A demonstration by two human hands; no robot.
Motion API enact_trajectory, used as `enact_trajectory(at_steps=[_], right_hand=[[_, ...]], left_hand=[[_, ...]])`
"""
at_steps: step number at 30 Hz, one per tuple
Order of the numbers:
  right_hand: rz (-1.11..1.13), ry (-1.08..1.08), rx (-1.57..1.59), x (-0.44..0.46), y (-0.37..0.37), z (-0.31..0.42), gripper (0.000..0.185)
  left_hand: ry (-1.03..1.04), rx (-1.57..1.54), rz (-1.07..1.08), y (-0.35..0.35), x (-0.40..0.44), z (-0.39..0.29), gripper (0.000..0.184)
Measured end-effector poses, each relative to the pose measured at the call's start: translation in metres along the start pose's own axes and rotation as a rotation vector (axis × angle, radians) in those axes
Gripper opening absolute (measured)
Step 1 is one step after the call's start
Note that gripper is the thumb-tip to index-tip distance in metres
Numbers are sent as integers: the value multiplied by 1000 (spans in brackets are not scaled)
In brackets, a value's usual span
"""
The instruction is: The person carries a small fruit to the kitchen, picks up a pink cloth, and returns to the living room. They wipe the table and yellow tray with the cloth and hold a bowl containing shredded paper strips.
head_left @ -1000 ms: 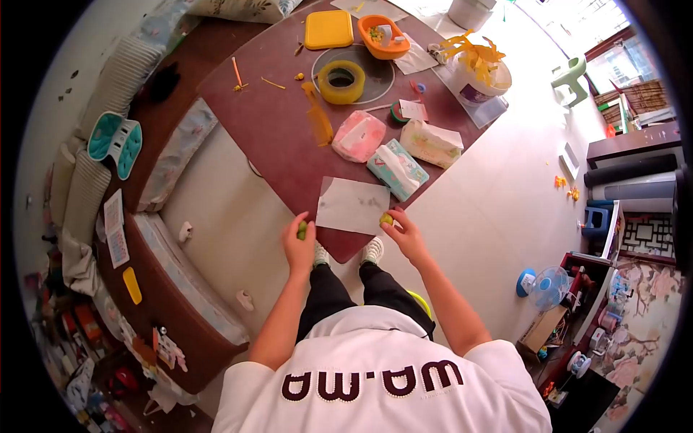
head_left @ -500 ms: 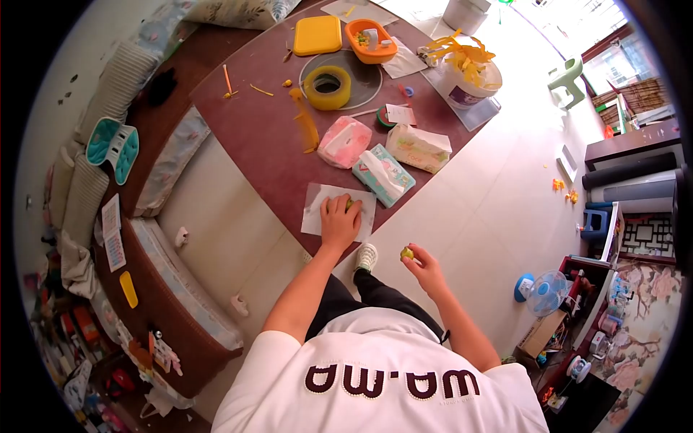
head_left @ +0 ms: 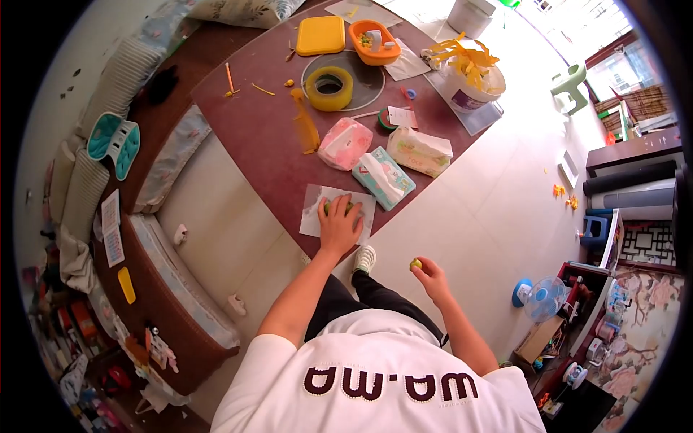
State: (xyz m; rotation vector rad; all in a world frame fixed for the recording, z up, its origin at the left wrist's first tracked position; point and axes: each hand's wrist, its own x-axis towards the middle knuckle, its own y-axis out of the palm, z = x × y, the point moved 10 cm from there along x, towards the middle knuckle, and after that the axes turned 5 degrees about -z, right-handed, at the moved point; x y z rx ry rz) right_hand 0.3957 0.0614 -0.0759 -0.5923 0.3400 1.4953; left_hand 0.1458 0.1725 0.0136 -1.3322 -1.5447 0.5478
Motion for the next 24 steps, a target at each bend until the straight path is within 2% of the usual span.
enact_trajectory(at_steps=[15, 24], right_hand=[[-25, 61, -82, -8, -5, 0, 38], [-32, 47, -53, -5, -6, -5, 41]], left_hand=[[-13, 36, -3, -1, -6, 7, 34], [48, 34, -54, -2, -9, 9, 33]])
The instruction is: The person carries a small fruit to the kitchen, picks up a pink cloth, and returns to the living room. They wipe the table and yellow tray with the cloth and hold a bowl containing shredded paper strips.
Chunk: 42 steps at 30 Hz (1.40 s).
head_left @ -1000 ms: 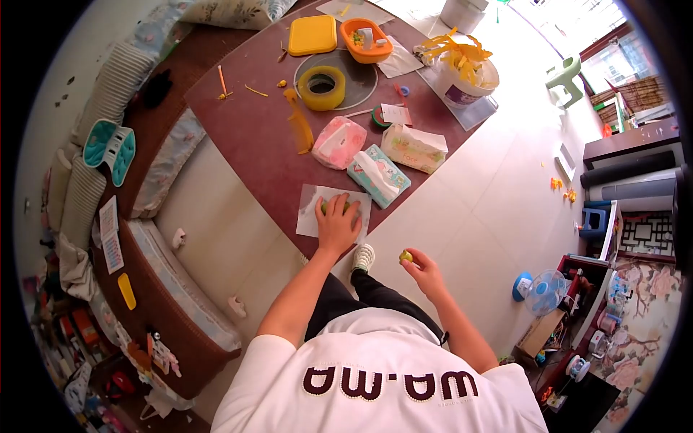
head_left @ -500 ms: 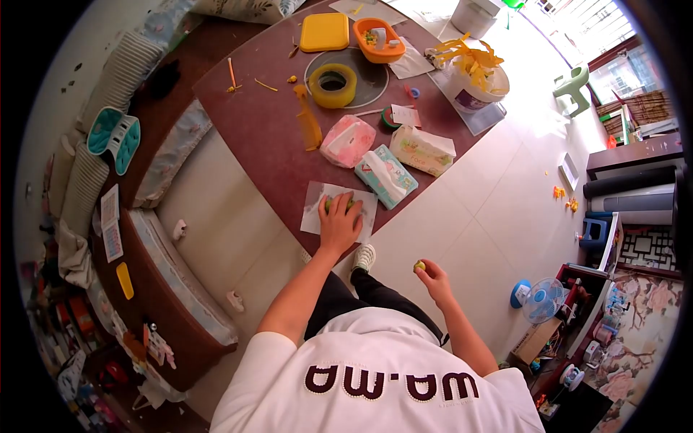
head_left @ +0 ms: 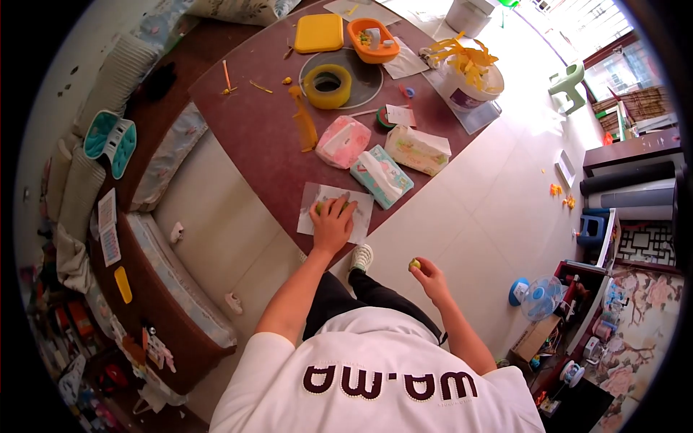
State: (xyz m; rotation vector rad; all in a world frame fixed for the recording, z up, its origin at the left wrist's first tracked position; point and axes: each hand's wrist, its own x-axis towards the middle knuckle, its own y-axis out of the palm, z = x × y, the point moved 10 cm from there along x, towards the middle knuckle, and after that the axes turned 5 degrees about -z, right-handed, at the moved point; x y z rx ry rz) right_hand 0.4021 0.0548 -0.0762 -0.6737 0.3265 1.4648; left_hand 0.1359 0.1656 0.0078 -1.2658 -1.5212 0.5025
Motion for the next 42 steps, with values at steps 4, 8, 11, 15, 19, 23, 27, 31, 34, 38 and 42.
enact_trajectory(at_steps=[4, 8, 11, 15, 19, 23, 27, 31, 34, 38, 42], right_hand=[[-1, -8, -29, 2, -2, -3, 41], [13, -14, 23, 1, -1, -2, 42], [-6, 0, -53, 0, -4, -1, 42], [-3, -3, -25, 0, -5, 1, 41], [30, -8, -26, 0, -3, -3, 41], [48, 12, -46, -3, 1, 7, 41], [33, -5, -69, -3, 6, 18, 41], [93, -60, -19, 1, 26, 38, 40], [143, -117, -20, 3, 44, 58, 39], [192, -180, 2, 5, 63, 73, 39], [216, -209, -5, 8, 70, 75, 39]], left_hand=[[-6, 3, 3, 5, -1, 6, 33], [16, -9, 6, 4, 1, 4, 35], [34, 13, 20, 3, 3, 2, 35], [35, 4, 11, 4, 4, 4, 34], [-27, -53, -24, 1, 8, 9, 35], [-54, -104, -33, -1, 12, 11, 33], [-53, -99, -23, -2, 8, 8, 33], [-48, -80, 4, -5, -2, 1, 35], [-53, -71, 31, -5, -7, -3, 38], [-94, -50, 52, -5, -12, 0, 45], [-131, -41, 68, -10, -15, 2, 51]])
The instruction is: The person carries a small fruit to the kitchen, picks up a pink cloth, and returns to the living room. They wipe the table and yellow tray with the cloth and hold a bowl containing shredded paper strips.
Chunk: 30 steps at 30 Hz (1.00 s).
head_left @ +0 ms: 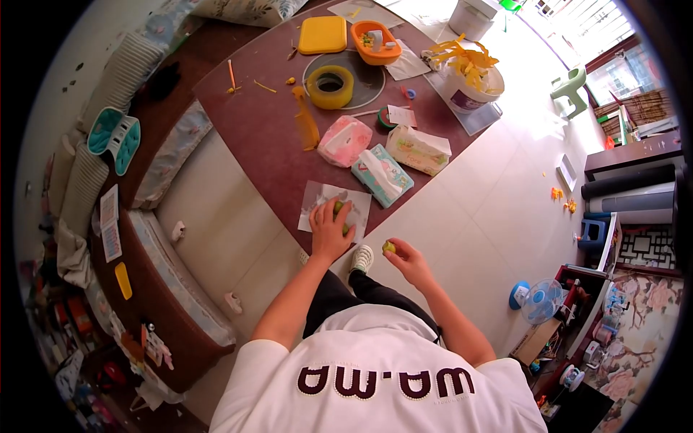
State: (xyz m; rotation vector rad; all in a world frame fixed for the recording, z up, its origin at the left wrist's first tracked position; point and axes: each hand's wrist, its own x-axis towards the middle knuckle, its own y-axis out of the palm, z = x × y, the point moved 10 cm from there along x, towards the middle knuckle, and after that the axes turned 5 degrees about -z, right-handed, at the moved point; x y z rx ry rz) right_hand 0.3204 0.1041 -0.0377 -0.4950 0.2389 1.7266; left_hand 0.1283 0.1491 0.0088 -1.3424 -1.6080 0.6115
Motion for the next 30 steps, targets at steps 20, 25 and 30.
enact_trajectory(at_steps=[20, 25, 30], right_hand=[[13, 47, 25, -1, -8, -32, 38], [6, 61, 4, -3, -10, -31, 39], [3, 74, -31, -4, -9, -32, 39]], left_hand=[[-16, -44, 143, 7, -19, 12, 47], [-2, -42, 139, 12, -18, 12, 45], [-17, -72, 235, 19, -5, 19, 41]])
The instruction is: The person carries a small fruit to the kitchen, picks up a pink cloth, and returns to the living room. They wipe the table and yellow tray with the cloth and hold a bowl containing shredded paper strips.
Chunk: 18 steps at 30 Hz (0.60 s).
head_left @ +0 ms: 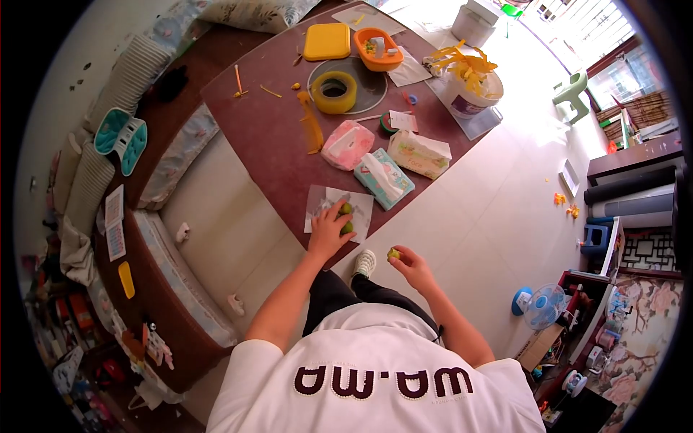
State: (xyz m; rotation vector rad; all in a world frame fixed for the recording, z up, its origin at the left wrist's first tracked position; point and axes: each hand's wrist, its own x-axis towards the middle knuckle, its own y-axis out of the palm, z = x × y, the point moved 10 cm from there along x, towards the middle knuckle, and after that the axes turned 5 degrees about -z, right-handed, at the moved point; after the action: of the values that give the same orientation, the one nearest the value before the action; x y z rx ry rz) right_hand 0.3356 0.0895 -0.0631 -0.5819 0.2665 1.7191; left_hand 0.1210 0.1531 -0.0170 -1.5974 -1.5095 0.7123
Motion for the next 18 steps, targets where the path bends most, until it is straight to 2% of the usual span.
enact_trajectory(at_steps=[5, 12, 14, 18], right_hand=[[10, -17, 10, -3, 3, 12, 40], [-6, -57, 51, 1, 2, 16, 38], [1, -61, 60, 2, 3, 15, 39], [20, -8, 118, 2, 10, 20, 39]], left_hand=[[-32, -96, 59, -2, 17, 2, 38], [-42, -188, 19, -4, 19, 3, 37], [-134, -435, -11, -6, 17, 10, 37], [-173, -470, -29, -7, 9, 15, 38]])
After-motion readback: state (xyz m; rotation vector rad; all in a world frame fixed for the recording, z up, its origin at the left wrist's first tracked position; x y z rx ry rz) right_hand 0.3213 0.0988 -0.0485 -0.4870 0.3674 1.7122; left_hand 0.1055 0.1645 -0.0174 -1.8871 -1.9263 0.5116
